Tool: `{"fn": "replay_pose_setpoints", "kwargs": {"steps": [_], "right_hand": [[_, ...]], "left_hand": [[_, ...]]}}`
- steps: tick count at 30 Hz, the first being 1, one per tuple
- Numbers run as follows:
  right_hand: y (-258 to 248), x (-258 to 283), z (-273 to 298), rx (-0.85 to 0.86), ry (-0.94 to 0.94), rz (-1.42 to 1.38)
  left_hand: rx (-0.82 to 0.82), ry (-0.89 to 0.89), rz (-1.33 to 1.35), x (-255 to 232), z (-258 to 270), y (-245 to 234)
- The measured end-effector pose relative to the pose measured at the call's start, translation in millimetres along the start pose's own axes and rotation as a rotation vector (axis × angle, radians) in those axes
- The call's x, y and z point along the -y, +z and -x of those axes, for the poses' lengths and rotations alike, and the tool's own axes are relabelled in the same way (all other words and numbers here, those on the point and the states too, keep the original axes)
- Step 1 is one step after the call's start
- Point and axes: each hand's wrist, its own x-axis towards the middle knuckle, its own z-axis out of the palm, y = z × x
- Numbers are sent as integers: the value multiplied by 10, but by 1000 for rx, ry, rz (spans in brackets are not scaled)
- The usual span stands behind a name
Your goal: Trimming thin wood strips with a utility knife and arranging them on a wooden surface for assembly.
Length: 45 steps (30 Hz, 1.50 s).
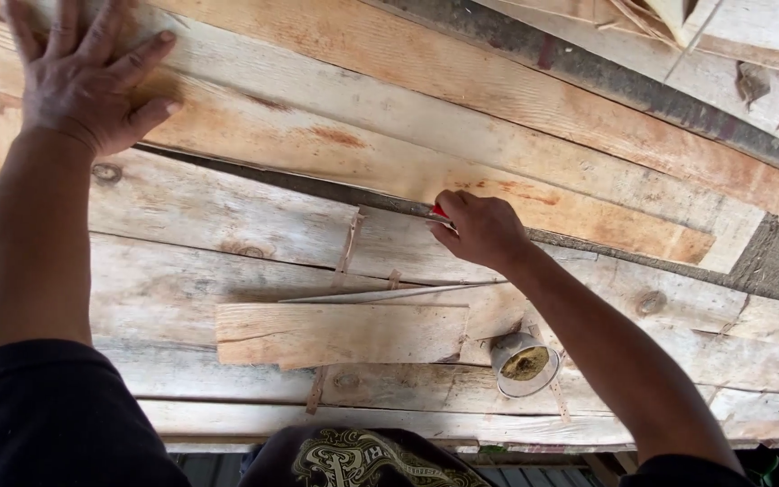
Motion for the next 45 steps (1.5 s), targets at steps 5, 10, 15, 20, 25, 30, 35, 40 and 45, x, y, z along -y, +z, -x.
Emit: {"fn": "replay_pose_setpoints", "kwargs": {"steps": [5,10,15,20,25,30,35,40,45], "right_hand": [[42,639,-588,-318,-14,-143],[239,891,-1100,-301,-16,-108],[278,895,-1165,-302,-171,267],[276,909,-1251,-188,-204,342],[-29,925,-1098,-63,-194,423],[-223,1003,-501,-142,79,211],[317,1427,259,-115,265,40],[883,2066,817,-160,432,-161],[1281,2441,1165,-178,435,-202]], "left_hand": [[29,-18,-59,-17,-46,-24],[63,-33,-24,-33,-94,-107],[73,-50,-26,-6,-78,-87],[104,-71,-30,-64,-98,-187],[146,-96,-40,-52,-119,-201],[225,-107,-52,-30,-127,-222],[254,-111,-42,-102,-86,-350],[225,-128,-99,-276,-39,-307],[-45,-34,-20,-828,342,-214]]}}
